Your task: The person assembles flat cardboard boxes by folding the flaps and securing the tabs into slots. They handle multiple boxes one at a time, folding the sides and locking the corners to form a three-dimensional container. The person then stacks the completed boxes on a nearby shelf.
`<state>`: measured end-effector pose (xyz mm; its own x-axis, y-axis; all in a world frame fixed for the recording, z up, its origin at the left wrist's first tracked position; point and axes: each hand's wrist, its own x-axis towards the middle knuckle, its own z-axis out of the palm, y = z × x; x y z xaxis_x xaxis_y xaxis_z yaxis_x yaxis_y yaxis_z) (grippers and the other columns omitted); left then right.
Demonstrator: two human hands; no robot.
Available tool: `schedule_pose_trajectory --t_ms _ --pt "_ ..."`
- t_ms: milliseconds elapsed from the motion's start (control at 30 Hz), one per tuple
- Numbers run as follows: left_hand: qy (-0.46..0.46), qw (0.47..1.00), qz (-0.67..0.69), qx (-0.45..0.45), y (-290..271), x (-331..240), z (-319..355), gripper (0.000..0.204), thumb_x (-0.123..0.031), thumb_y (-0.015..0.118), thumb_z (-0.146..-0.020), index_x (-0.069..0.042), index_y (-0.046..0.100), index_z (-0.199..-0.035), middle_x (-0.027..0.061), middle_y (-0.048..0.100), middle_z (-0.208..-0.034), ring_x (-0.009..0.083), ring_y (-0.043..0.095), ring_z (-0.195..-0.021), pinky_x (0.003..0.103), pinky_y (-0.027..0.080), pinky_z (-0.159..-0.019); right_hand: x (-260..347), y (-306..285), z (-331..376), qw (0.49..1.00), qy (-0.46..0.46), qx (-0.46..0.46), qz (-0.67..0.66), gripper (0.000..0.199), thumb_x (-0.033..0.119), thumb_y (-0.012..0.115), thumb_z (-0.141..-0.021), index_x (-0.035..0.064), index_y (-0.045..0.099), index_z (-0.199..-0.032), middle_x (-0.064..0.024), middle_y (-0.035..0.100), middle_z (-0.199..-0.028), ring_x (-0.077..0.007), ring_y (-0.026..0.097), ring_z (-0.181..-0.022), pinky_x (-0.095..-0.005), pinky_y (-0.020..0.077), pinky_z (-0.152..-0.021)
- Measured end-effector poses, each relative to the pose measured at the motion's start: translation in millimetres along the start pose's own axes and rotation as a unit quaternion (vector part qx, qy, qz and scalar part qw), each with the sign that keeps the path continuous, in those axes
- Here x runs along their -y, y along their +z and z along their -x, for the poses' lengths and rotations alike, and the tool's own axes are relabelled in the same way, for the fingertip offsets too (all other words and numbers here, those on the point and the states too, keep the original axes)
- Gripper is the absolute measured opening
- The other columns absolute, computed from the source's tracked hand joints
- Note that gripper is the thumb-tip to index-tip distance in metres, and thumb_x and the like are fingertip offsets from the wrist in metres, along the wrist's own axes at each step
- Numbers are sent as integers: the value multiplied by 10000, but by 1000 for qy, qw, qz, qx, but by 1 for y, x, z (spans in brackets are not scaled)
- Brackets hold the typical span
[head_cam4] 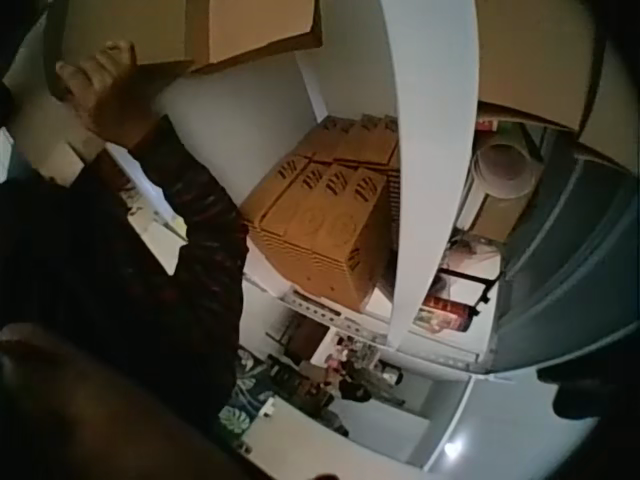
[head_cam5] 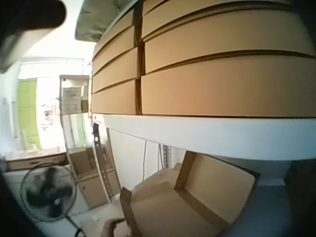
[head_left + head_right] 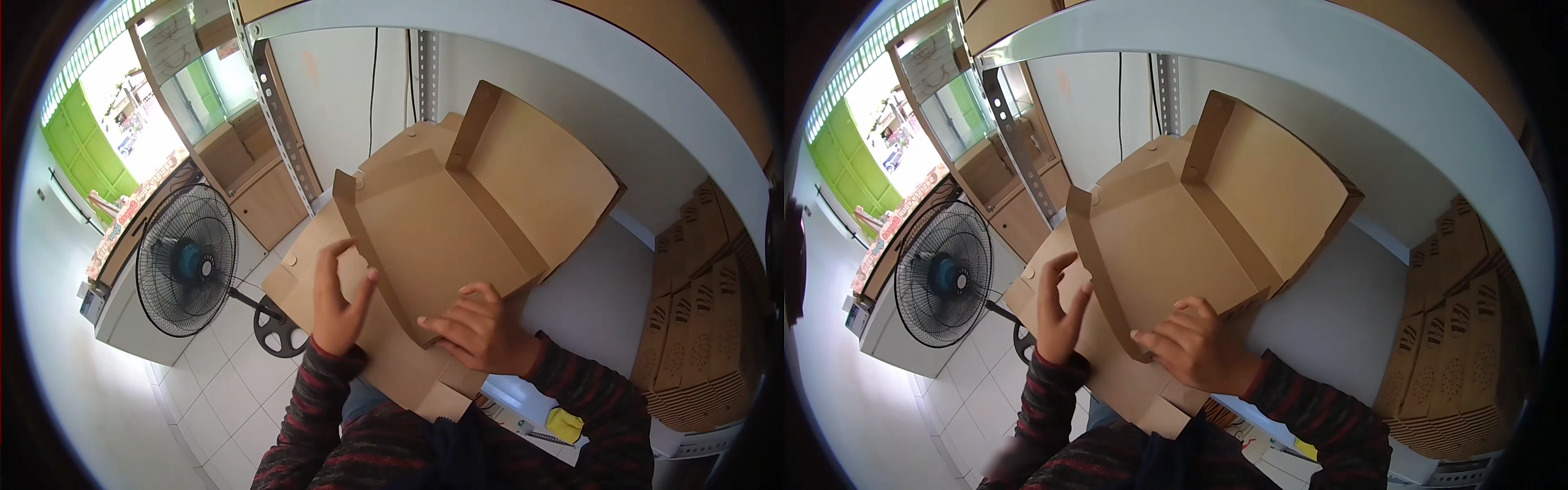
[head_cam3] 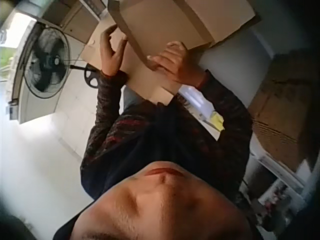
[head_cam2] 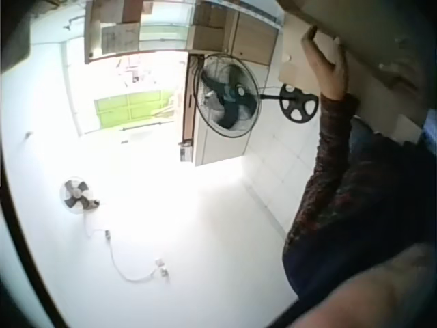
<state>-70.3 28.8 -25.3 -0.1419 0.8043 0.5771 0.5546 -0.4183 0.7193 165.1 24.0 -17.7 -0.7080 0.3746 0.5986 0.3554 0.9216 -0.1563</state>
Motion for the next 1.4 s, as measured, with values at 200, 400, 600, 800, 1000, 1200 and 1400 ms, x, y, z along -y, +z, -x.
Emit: schedule_pose_trajectory --t_ms 200,400,600,800,1000,1200,1400 --pt "-175 964 126 154 -3 56 -5 375 -269 517 -1004 28 506 -1233 124 574 -1179 194 604 -948 305 472 -855 12 1 1 995 -59 80 -11 245 80 571 -851 74 660 -1079 -17 617 -815 -151 605 -800 -426 422 -931" --pt "-232 907 340 92 2 44 -9 554 -432 410 -1022 -16 396 -1389 92 542 -1262 179 556 -1094 313 436 -948 27 -30 -11 986 -77 124 -78 132 95 569 -807 99 632 -923 -19 559 -750 -163 600 -781 -397 433 -933" --pt "-284 815 504 42 -18 74 -26 593 -525 395 -999 -58 450 -1360 81 545 -1278 212 539 -1160 345 436 -984 47 -55 -12 972 -110 164 -124 44 111 571 -769 104 579 -811 -28 520 -703 -176 595 -761 -347 455 -880" --pt "-322 869 374 28 -22 88 -26 416 -342 505 -994 -62 497 -1301 73 560 -1224 205 533 -1143 335 457 -954 54 -38 -1 972 -116 188 -77 57 120 587 -736 111 541 -704 -25 504 -666 -172 586 -727 -318 458 -796" --pt "-163 983 71 -54 -25 130 1 399 -237 568 -959 -59 472 -1303 144 457 -1334 260 516 -1156 331 473 -934 41 -49 -1 971 -52 234 12 85 82 588 -692 101 519 -646 -25 498 -672 -191 583 -753 -353 464 -859" --pt "-48 988 -119 -90 -12 83 23 534 24 631 -830 -39 419 -1316 187 454 -1322 315 551 -1133 349 496 -910 -9 -89 -4 963 40 188 187 108 79 554 -746 60 652 -705 -117 623 -835 -264 625 -903 -444 421 -1021" --pt "-191 894 400 69 12 16 48 561 -252 558 -963 -40 317 -1424 117 476 -1250 180 554 -1039 324 515 -845 -24 -118 7 916 231 57 322 175 47 580 -802 -27 661 -939 -213 611 -1113 -350 596 -1009 -450 425 -995"
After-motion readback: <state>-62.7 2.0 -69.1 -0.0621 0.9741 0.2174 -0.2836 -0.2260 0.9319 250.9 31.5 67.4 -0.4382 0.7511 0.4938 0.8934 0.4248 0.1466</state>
